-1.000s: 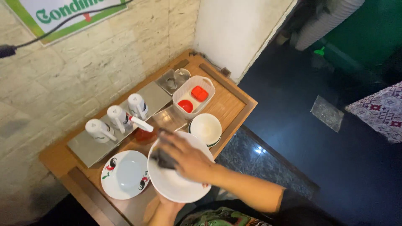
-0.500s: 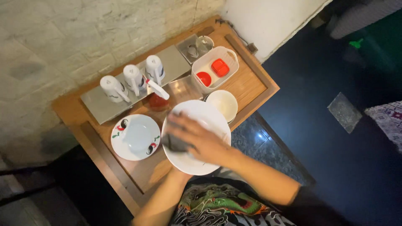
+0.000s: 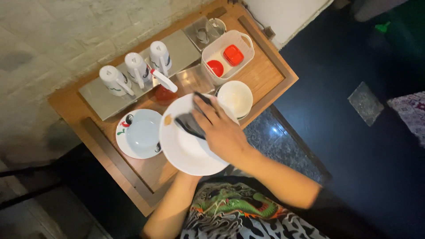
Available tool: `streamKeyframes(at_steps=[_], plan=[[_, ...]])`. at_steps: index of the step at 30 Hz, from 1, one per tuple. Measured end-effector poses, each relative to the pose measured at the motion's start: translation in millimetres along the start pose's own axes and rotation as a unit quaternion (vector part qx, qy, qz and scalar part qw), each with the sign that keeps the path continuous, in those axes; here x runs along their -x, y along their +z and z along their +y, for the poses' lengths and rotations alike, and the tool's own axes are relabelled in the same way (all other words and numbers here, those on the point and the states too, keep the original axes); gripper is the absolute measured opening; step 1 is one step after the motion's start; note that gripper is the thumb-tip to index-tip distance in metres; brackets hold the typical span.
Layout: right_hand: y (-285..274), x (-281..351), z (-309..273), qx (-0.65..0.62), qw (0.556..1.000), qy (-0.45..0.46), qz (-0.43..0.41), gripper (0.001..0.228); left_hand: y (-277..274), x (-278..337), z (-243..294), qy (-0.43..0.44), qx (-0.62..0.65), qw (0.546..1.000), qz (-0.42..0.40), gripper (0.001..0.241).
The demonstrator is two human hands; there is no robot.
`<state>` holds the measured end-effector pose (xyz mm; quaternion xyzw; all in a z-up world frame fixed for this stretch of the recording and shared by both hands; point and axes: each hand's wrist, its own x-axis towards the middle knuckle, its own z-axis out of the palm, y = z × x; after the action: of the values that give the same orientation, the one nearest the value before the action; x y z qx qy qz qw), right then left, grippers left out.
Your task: Cleaning and wiping bowls and plates with a spray bottle and cloth.
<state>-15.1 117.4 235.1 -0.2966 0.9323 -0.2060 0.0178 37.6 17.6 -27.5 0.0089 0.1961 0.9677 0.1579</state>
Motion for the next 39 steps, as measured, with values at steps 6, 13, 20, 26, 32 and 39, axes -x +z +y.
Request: streamKeyframes(at_steps=[6,13,20,26,32,39], plan=[[-7.0,13.3,-22.7,-0.128,0.984,-0.090,-0.090,0.077,9.7,-2.2,8.1,0.040,-0.097,0.994,0.029,0.065],[-7.3,13.5,-10.2,-0.050,0.997,0.052,0.007,0.080,72.2,-1.5,30.6,0.058,-0.008,0.998,0.009,0.066],[-3.7,15.0,-2.3,-0.156,0.987,-0.030,0.002,0.079,93.0,-16.0,38.5,0.080,0.101,0.992,-0.006,0.067],[-7.7,23.4,5.8,-0.246,0.968,-0.046,-0.001,0.075,99.8,-2.2,27.0,0.127,0.154,0.980,0.019,0.065],[-18.9,48.0,41.2,-0.238,0.956,-0.121,-0.122,0.074,-11.5,17.5,-30.8,-0.014,0.079,0.996,0.043,0.064],[-16.7,8.7,33.1,-0.256,0.930,-0.243,-0.104,0.076,39.6,-11.2,-35.3,0.128,0.003,0.984,0.124,0.064]])
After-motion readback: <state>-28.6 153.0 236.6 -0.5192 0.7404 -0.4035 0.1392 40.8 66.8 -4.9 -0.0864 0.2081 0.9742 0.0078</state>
